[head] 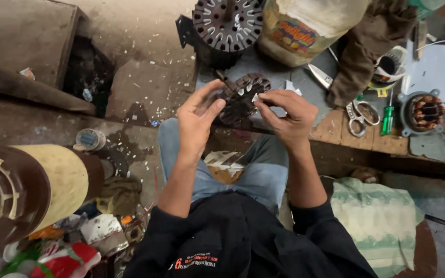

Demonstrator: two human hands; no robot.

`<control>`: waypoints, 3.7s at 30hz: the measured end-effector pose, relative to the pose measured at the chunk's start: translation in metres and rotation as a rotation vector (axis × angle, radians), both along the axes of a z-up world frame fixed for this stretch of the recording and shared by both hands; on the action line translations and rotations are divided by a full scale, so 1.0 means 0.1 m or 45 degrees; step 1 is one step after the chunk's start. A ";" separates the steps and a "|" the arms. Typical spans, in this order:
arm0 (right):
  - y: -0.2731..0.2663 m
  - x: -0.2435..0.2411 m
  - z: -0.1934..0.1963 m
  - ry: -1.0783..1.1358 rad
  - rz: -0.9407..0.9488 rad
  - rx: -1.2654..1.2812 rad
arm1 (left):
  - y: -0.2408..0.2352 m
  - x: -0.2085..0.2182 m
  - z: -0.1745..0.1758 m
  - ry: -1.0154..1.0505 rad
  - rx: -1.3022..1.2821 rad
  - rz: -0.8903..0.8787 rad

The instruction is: The person sits on the floor and assembles a motor stator by inserting small white insulating pieces into the slots of a circular metal component. They wipe the component with a cloth, pick up individual pieces from the table, and press them into place one by one.

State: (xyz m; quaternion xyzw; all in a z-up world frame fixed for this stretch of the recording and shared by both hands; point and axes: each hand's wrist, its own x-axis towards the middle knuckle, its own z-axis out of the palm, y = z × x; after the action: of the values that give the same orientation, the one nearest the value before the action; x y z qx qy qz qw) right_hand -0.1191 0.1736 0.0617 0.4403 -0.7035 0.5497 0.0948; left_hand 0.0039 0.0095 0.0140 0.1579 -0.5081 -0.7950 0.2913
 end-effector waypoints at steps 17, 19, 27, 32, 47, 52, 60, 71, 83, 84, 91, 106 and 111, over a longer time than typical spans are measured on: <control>-0.27 0.12 -0.02 -0.039 -0.098 0.176 | 0.16 -0.18 -0.19 0.041 0.134 0.013; -0.28 0.16 -0.04 -0.019 -0.143 0.169 | 0.18 -0.19 -0.20 0.064 0.155 0.026; -0.18 0.10 -0.09 0.026 -0.128 0.035 | 0.17 -0.20 -0.17 0.006 0.148 0.013; -0.21 0.14 -0.13 0.069 -0.150 0.094 | 0.18 -0.20 -0.20 0.033 0.152 0.033; -0.27 0.28 -0.11 0.181 -0.275 0.149 | 0.45 -0.19 -0.22 0.127 0.127 0.087; 0.13 0.11 -0.08 -0.125 -0.340 0.031 | 0.40 -0.22 -0.02 -0.067 -0.186 0.178; 0.87 -0.18 -0.25 -0.174 -0.637 0.459 | 0.38 -0.35 0.15 -0.268 -0.485 0.359; 0.71 -0.18 -0.32 -0.076 -0.569 0.637 | 0.44 -0.36 0.23 -0.339 -0.798 0.577; 0.69 -0.05 -0.44 0.018 -0.570 0.440 | 0.44 -0.35 0.24 -0.372 -0.705 0.471; 0.67 -0.03 -0.45 0.020 -0.575 0.439 | 0.43 -0.35 0.26 -0.366 -0.718 0.458; 0.68 -0.04 -0.46 0.170 -0.577 0.353 | 0.43 -0.24 0.33 -0.130 -1.321 0.628; 0.31 0.21 -0.38 -0.294 -0.034 -0.163 | 0.51 -0.14 0.54 -0.150 -1.162 0.268; 0.27 0.12 -0.32 -0.424 0.044 -0.133 | 0.47 -0.14 0.48 -0.117 -1.147 0.259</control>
State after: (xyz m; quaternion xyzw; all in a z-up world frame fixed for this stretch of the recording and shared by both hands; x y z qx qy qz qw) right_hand -0.1068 0.2010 0.0295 0.3497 -0.6723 0.6524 -0.0097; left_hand -0.0097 0.0561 0.0624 0.0997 -0.7971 -0.4548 0.3846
